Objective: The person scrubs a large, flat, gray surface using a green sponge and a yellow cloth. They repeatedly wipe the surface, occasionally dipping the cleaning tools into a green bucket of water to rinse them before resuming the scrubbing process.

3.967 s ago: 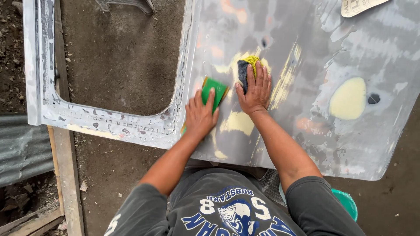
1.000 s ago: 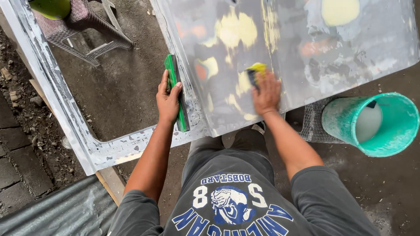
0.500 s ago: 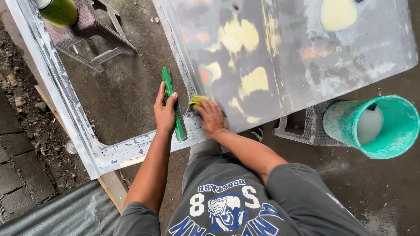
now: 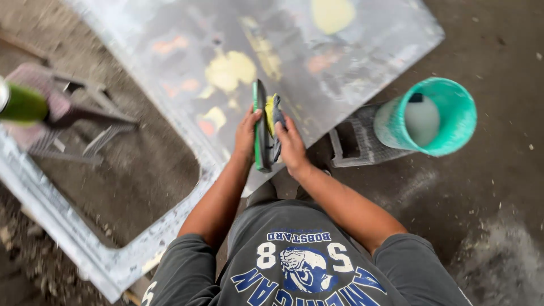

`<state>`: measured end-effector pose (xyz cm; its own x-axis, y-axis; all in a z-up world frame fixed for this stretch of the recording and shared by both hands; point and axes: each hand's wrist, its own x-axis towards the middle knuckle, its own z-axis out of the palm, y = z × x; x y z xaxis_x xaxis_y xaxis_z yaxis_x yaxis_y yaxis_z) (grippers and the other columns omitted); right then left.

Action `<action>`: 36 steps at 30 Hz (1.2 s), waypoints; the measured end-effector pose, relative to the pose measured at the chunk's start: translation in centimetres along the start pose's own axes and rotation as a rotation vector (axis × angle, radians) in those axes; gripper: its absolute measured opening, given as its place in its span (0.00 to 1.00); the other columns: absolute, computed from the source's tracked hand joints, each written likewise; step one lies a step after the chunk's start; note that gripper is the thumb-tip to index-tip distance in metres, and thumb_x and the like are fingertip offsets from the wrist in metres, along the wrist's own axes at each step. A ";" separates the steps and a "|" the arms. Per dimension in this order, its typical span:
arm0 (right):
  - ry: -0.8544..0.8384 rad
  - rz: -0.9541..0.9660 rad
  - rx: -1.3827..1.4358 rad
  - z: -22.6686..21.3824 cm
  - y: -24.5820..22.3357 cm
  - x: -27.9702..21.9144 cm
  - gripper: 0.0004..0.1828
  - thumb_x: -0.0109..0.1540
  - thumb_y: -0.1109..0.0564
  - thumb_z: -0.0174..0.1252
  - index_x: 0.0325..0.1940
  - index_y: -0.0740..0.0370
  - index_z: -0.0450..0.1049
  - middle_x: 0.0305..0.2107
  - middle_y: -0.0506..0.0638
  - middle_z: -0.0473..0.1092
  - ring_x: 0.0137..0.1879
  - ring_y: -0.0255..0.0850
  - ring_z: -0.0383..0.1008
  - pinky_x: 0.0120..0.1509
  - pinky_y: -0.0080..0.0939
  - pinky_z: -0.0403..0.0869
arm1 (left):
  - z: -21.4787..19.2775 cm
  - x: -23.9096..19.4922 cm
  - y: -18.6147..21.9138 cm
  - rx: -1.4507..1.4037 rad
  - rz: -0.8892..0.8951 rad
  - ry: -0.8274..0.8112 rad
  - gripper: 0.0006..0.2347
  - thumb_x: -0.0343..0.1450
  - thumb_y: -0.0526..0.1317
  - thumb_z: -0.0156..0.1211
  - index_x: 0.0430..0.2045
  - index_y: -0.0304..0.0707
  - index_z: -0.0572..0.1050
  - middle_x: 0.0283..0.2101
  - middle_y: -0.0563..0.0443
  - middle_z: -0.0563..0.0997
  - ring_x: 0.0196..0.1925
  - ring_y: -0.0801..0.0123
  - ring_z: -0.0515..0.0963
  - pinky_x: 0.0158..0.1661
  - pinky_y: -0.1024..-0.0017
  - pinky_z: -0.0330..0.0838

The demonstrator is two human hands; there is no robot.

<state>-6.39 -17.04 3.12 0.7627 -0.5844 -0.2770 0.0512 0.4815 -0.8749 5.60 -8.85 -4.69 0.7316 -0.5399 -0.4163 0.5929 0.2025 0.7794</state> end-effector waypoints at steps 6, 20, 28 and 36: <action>0.194 -0.298 -0.074 -9.9 -6.4 0.2 0.30 0.70 0.56 0.49 0.76 0.58 0.51 0.69 0.47 0.56 0.73 0.37 0.57 0.74 0.39 0.59 | 17.2 1.1 -6.4 -0.104 -0.167 -0.283 0.21 0.75 0.41 0.55 0.62 0.30 0.71 0.53 0.50 0.81 0.51 0.71 0.78 0.54 0.73 0.72; 0.810 -0.137 0.195 -39.7 -17.6 -2.0 0.21 0.69 0.48 0.49 0.63 0.58 0.67 0.51 0.50 0.72 0.54 0.40 0.73 0.56 0.44 0.72 | 40.0 -1.3 -18.9 0.172 -0.464 -0.477 0.24 0.72 0.40 0.61 0.65 0.34 0.70 0.49 0.49 0.82 0.44 0.72 0.80 0.44 0.74 0.74; 0.923 -0.155 0.084 -46.3 -11.1 0.6 0.19 0.64 0.54 0.58 0.58 0.63 0.70 0.46 0.51 0.74 0.50 0.42 0.73 0.54 0.42 0.72 | 44.9 1.1 -22.5 0.363 -0.521 -0.603 0.23 0.73 0.41 0.61 0.65 0.36 0.71 0.45 0.52 0.80 0.41 0.73 0.76 0.42 0.74 0.71; 1.078 -0.063 0.102 -49.0 -8.4 4.7 0.24 0.61 0.56 0.55 0.61 0.61 0.68 0.44 0.52 0.76 0.47 0.43 0.75 0.51 0.44 0.74 | 45.4 8.9 -28.7 0.691 -0.331 -0.913 0.20 0.76 0.46 0.55 0.60 0.31 0.73 0.48 0.49 0.81 0.46 0.71 0.78 0.47 0.73 0.71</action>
<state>-34.84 -55.87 -10.31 -0.2087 -0.8526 -0.4791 0.1616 0.4531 -0.8767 -20.20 -56.53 -9.53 -0.0984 -0.9216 -0.3755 0.1966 -0.3879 0.9005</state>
